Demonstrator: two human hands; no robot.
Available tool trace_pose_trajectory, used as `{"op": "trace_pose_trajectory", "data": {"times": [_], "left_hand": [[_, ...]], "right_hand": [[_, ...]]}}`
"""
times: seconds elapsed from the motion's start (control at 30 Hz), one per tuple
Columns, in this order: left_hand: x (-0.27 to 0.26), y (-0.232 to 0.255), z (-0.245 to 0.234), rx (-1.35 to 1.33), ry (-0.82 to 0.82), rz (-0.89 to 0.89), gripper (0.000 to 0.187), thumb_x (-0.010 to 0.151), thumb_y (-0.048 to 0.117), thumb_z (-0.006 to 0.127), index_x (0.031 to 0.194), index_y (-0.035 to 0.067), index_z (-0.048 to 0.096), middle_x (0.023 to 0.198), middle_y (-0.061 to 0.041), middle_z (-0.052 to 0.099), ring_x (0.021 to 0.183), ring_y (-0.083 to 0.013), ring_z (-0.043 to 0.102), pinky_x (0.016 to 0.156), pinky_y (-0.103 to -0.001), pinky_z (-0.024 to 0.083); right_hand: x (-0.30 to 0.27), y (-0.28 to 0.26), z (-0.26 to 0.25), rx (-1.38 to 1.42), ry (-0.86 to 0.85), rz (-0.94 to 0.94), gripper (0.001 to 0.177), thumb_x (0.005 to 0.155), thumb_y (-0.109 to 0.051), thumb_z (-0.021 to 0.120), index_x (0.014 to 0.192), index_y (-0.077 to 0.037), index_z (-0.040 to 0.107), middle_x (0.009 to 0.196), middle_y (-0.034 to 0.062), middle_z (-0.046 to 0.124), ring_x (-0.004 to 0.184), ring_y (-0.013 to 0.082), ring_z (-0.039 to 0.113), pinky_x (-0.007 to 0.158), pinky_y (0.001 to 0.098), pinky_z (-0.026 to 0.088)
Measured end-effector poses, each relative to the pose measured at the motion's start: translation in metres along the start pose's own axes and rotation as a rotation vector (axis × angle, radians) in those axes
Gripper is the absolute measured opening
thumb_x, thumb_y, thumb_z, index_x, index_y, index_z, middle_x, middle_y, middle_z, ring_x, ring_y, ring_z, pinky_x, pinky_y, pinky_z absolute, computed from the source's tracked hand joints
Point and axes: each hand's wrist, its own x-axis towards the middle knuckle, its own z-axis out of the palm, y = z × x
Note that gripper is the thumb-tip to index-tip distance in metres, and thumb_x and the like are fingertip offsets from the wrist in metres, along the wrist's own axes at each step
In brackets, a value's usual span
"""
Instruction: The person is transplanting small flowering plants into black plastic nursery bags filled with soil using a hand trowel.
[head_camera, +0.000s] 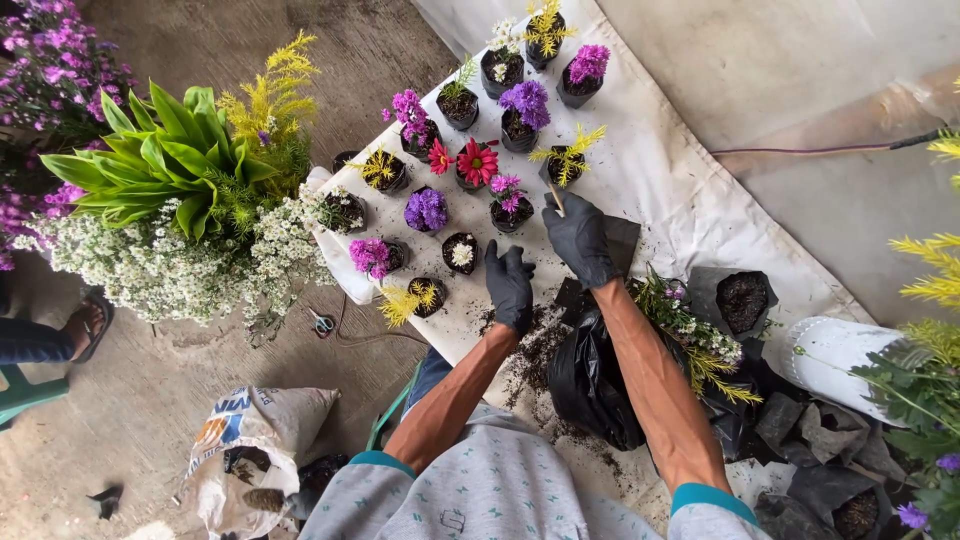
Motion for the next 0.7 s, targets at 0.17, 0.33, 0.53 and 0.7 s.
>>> {"op": "trace_pose_trajectory", "data": {"times": [0.17, 0.33, 0.53, 0.7], "left_hand": [[-0.049, 0.042, -0.04, 0.087, -0.208, -0.017, 0.062, 0.1, 0.037, 0.064, 0.142, -0.006, 0.049, 0.104, -0.019, 0.067, 0.078, -0.0204, 0.067, 0.069, -0.029, 0.059], [-0.066, 0.045, -0.092, 0.219, -0.365, -0.057, 0.051, 0.096, 0.036, 0.066, 0.13, -0.002, 0.064, 0.093, -0.019, 0.073, 0.076, -0.024, 0.071, 0.072, -0.033, 0.061], [-0.056, 0.018, -0.143, 0.299, -0.407, -0.107, 0.044, 0.092, 0.033, 0.064, 0.121, 0.001, 0.071, 0.083, -0.015, 0.075, 0.064, -0.0222, 0.071, 0.063, -0.031, 0.062], [-0.053, 0.02, -0.165, 0.317, -0.441, -0.11, 0.045, 0.095, 0.028, 0.06, 0.125, -0.005, 0.067, 0.097, -0.021, 0.075, 0.071, -0.0275, 0.071, 0.064, -0.032, 0.061]], "right_hand": [[-0.068, -0.075, -0.061, 0.033, 0.073, 0.113, 0.025, 0.095, -0.024, 0.066, 0.115, -0.011, 0.073, 0.114, 0.0145, 0.074, 0.106, 0.0312, 0.07, 0.092, 0.044, 0.057], [-0.151, -0.094, -0.09, 0.312, 0.119, 0.155, 0.032, 0.109, -0.034, 0.05, 0.106, -0.011, 0.071, 0.079, 0.0083, 0.066, 0.078, 0.0188, 0.061, 0.072, 0.032, 0.051], [-0.238, -0.053, -0.047, -0.024, -0.136, 0.139, 0.033, 0.105, -0.038, 0.058, 0.098, -0.014, 0.08, 0.09, 0.0114, 0.078, 0.094, 0.0284, 0.074, 0.083, 0.0326, 0.06], [-0.284, 0.026, 0.014, -0.168, -0.238, -0.079, 0.024, 0.094, -0.036, 0.071, 0.095, -0.014, 0.079, 0.085, 0.0129, 0.074, 0.088, 0.034, 0.071, 0.078, 0.0385, 0.057]]}}
